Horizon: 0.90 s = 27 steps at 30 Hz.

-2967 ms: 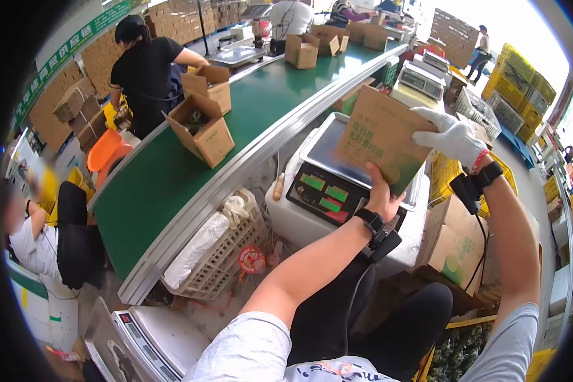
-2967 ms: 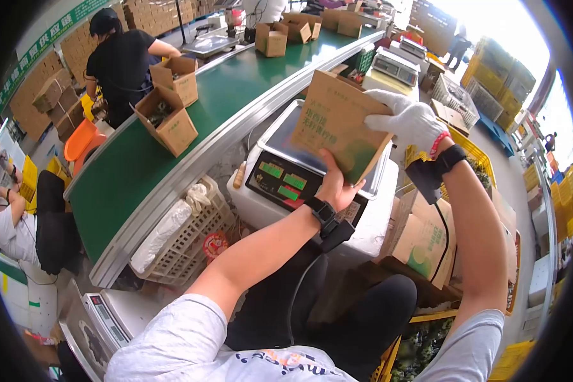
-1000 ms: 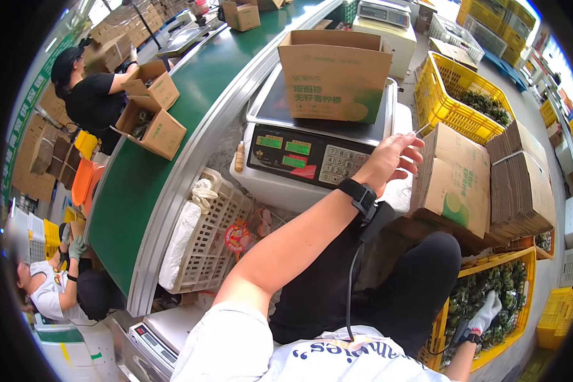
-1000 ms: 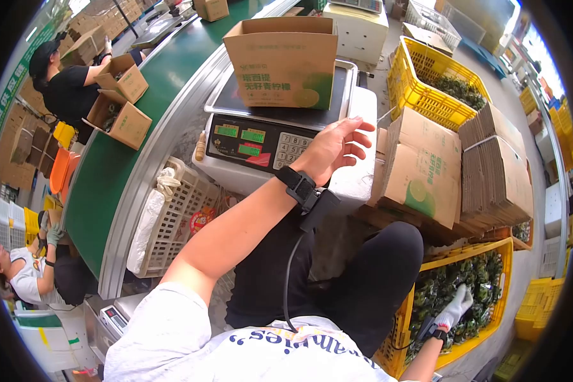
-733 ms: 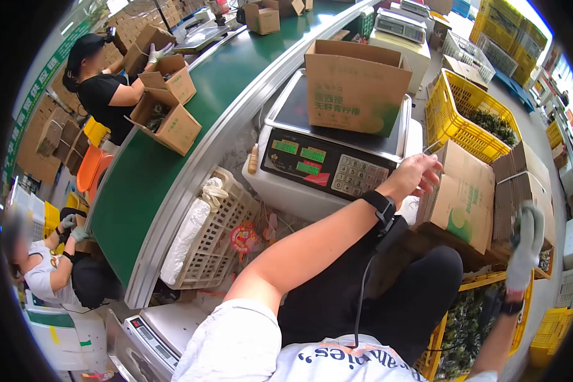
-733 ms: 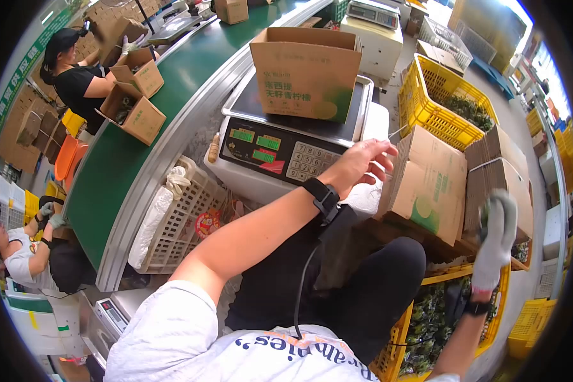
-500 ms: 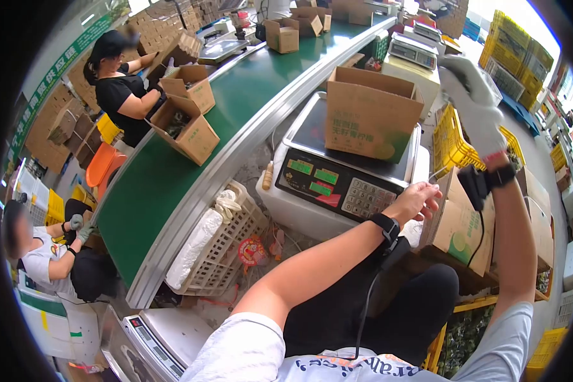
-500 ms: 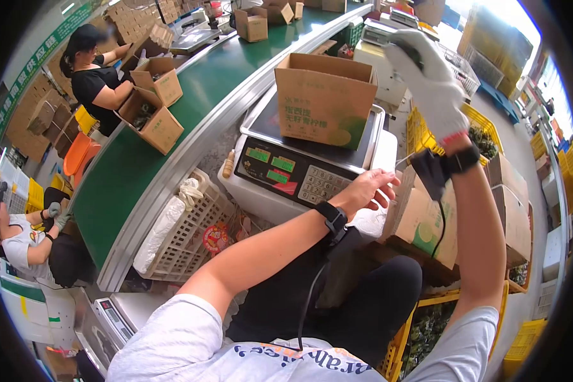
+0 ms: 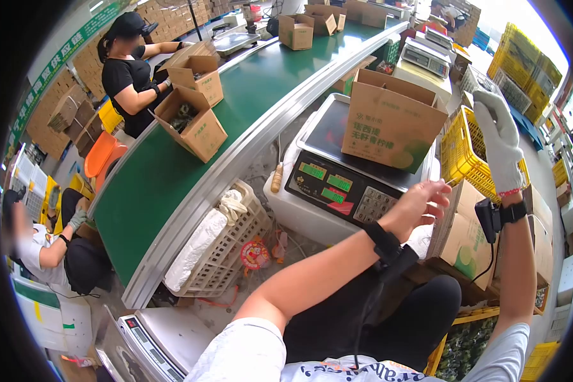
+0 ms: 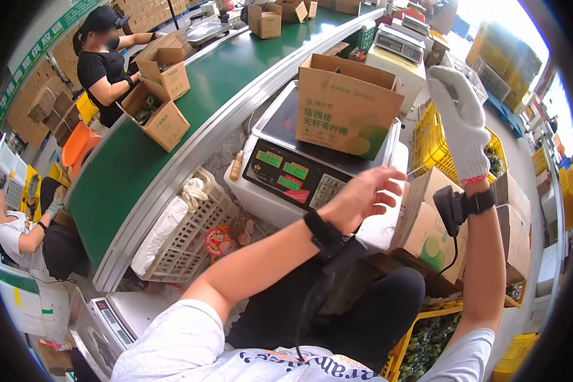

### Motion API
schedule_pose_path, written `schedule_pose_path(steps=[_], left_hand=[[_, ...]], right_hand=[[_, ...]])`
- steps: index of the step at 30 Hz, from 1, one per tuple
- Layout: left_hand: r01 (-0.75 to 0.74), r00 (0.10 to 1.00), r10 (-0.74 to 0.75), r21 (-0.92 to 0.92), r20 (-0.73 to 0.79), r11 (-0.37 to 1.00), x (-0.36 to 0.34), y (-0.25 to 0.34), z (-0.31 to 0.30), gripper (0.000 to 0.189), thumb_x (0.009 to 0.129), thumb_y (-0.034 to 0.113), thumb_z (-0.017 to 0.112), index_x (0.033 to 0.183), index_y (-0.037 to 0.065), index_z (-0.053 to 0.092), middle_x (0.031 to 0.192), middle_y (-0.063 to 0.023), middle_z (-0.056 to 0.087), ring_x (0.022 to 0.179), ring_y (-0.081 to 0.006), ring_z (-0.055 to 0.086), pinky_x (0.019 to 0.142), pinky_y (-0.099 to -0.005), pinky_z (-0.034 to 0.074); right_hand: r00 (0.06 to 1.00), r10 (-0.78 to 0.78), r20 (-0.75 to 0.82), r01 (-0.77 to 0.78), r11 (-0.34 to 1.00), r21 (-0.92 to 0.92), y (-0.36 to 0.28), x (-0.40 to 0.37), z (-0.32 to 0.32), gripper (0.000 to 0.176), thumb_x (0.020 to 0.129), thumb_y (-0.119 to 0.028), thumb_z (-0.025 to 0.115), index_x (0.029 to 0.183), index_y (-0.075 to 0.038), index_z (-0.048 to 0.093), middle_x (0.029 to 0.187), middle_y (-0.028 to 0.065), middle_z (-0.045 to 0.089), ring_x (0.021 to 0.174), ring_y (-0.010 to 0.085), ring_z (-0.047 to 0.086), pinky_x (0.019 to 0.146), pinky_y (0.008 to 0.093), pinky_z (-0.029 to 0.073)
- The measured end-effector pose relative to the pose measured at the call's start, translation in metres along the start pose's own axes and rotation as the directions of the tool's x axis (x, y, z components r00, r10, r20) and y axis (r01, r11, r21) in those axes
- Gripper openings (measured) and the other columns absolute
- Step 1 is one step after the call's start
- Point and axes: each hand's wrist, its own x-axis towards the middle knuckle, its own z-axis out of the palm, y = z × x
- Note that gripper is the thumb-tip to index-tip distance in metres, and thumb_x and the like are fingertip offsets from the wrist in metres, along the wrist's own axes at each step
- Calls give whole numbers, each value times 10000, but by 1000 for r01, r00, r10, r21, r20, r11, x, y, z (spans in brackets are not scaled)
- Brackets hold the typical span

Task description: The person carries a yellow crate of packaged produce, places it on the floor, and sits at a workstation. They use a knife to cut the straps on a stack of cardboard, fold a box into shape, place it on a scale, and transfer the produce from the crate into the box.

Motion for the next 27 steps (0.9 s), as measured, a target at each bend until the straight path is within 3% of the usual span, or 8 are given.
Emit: schedule_pose_path(steps=[1,3,7,10,14,21,26,27], left_hand=[[31,999,-28,-154,18,988,-8,13,-3,295,1013,385,519,1085,121,626,854,20,626,730,-81,595,642,-239,464],[-71,997,74,-118,27,990,-41,65,-17,306,1012,379,526,1101,110,640,862,19,634,739,-92,602,651,-247,476],[-300,910,331,154,-249,941,-99,170,-85,374,981,361,591,1196,56,624,886,12,647,726,-97,602,643,-242,492],[-225,847,352,331,-398,916,-124,215,-132,368,977,387,600,1184,85,632,896,23,669,740,-82,620,630,-215,502],[-49,817,283,429,-502,902,-114,216,-156,327,987,398,576,1164,131,647,947,27,664,770,-75,622,645,-217,497],[16,836,319,600,-447,800,-58,197,-159,343,991,437,542,1158,155,643,1012,30,640,888,-77,607,756,-246,460],[-20,856,375,701,-357,713,-23,184,-149,688,909,679,529,1367,168,476,1240,-69,527,1091,-148,537,893,-304,458],[-21,856,375,701,-356,713,-18,181,-145,688,909,679,529,1367,168,476,1240,-69,527,1091,-148,537,893,-304,458]], right_hand=[[998,65,-22,-64,997,36,5,-7,-2,276,975,-194,612,1219,-67,634,1099,42,643,1013,114,593,896,256,473],[994,111,0,-111,993,40,17,-18,-2,319,980,-233,610,1249,-62,613,1154,58,632,1067,133,588,940,273,463],[982,187,31,-188,982,22,35,-31,6,514,954,-384,623,1348,-64,540,1268,92,597,1145,173,564,990,317,446],[983,182,-6,-182,983,27,34,-36,24,659,922,-456,631,1419,-59,459,1319,139,561,1158,212,556,1009,345,433],[980,198,-22,-199,978,-60,32,-39,42,677,922,-445,603,1463,-88,409,1372,125,518,1249,243,499,1085,359,369],[991,120,-54,-124,988,-90,33,-41,46,693,914,-419,620,1472,-79,391,1374,129,506,1252,248,484,1087,375,366],[987,160,-7,-160,987,-30,18,-35,50,601,864,-322,717,1386,-102,516,1360,139,513,1263,282,499,1033,385,434],[999,52,0,-52,989,-139,21,-35,53,517,840,-284,730,1300,-106,576,1341,133,526,1244,302,507,1026,394,434]])
